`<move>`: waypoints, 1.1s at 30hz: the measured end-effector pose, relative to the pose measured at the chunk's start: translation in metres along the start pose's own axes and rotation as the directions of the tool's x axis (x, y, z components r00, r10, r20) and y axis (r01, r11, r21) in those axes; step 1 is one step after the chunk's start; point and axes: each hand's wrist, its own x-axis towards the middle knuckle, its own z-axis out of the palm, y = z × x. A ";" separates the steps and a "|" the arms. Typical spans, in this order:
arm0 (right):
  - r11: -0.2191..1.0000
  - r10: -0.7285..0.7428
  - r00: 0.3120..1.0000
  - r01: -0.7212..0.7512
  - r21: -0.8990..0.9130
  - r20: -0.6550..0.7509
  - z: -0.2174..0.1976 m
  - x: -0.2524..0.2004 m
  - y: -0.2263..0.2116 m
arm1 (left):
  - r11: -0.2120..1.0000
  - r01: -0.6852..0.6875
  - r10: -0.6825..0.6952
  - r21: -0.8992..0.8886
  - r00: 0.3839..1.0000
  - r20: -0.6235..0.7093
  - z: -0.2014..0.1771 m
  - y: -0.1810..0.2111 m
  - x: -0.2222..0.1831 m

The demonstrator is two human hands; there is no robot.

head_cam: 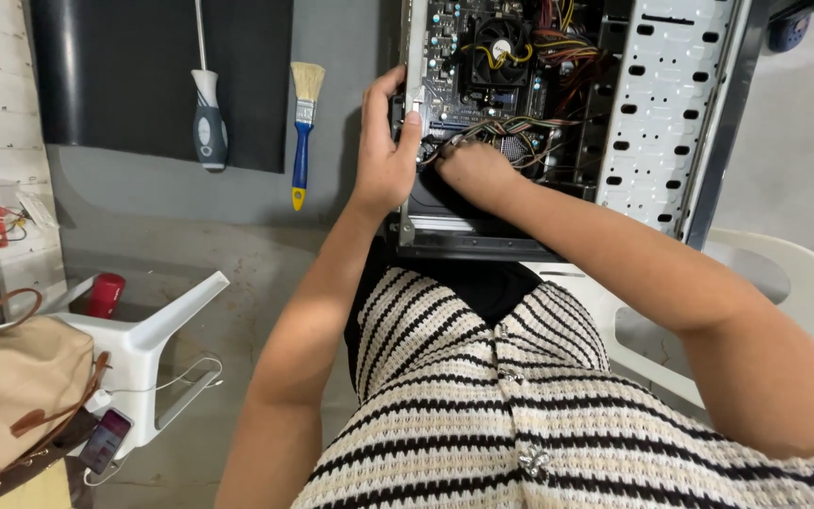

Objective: Repairing or assembling a desktop computer by manipulating internal components and cables.

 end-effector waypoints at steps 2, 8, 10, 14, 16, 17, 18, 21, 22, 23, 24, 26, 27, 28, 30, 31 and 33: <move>0.999 0.020 0.999 -0.021 0.045 0.027 -0.001 0.000 -0.001 | 0.999 -0.033 0.033 0.001 0.999 -0.012 0.001 -0.002 0.000; 0.988 0.145 0.989 -0.145 0.051 0.014 0.007 0.005 -0.007 | 0.999 -0.054 0.054 -0.002 0.998 -0.041 0.001 -0.002 0.001; 0.987 0.152 0.977 -0.157 -0.020 -0.151 0.009 0.003 -0.010 | 0.994 -0.092 0.089 -0.064 0.995 -0.045 0.003 -0.009 0.001; 0.968 0.162 0.939 -0.210 -0.134 -0.303 0.027 0.009 -0.015 | 0.985 -0.127 0.122 -0.114 0.991 -0.051 0.002 -0.008 0.001; 0.968 0.163 0.940 -0.211 -0.133 -0.300 0.022 0.009 -0.016 | 0.985 -0.129 0.124 -0.116 0.991 -0.049 0.002 -0.010 0.002; 0.969 0.163 0.942 -0.208 -0.130 -0.295 0.019 0.008 -0.016 | 0.985 -0.126 0.122 -0.117 0.991 -0.047 0.002 -0.010 0.001; 0.967 0.168 0.939 -0.215 -0.133 -0.300 0.021 0.009 -0.016 | 0.984 -0.134 0.130 -0.119 0.991 -0.044 0.002 -0.010 0.001; 0.967 0.196 0.938 -0.233 -0.101 -0.285 0.010 0.005 -0.016 | 0.987 -0.101 0.097 -0.129 0.995 -0.035 0.001 -0.011 -0.001; 0.979 0.159 0.947 -0.189 -0.082 -0.280 -0.004 0.000 -0.016 | 0.989 -0.088 0.085 -0.118 0.996 -0.028 0.001 -0.013 -0.001; 0.988 0.121 0.954 -0.144 -0.063 -0.275 -0.019 -0.005 -0.015 | 0.991 -0.076 0.074 -0.108 0.997 -0.021 0.001 -0.016 -0.001; 0.986 0.127 0.951 -0.151 -0.065 -0.282 -0.025 -0.007 -0.015 | 0.991 -0.084 0.083 -0.107 0.996 -0.017 0.001 -0.018 -0.001; 0.983 0.045 0.950 -0.097 -0.154 -0.308 -0.036 -0.010 -0.015 | 0.995 -0.066 0.065 -0.080 0.998 -0.010 0.001 -0.020 -0.001; 0.983 0.053 0.948 -0.106 -0.152 -0.315 -0.042 -0.019 -0.016 | 0.994 -0.072 0.072 -0.077 0.997 -0.002 0.000 -0.016 -0.002; 0.991 0.045 0.950 -0.081 -0.104 -0.309 -0.049 -0.026 -0.016 | 0.997 -0.046 0.045 -0.063 0.999 -0.002 -0.002 -0.012 -0.001; 0.996 0.044 0.950 -0.065 -0.056 -0.310 -0.085 -0.050 -0.016 | 0.999 -0.026 0.027 -0.047 1.000 0.004 -0.003 -0.005 0.000; 0.994 0.103 0.899 -0.081 0.070 -0.426 -0.114 -0.067 -0.017 | 1.000 -0.003 0.003 -0.018 1.000 -0.005 -0.003 -0.001 0.000; 0.977 0.179 0.828 -0.086 0.195 -0.532 -0.141 -0.104 -0.011 | 1.000 0.013 -0.013 0.010 1.000 -0.007 -0.001 0.000 0.002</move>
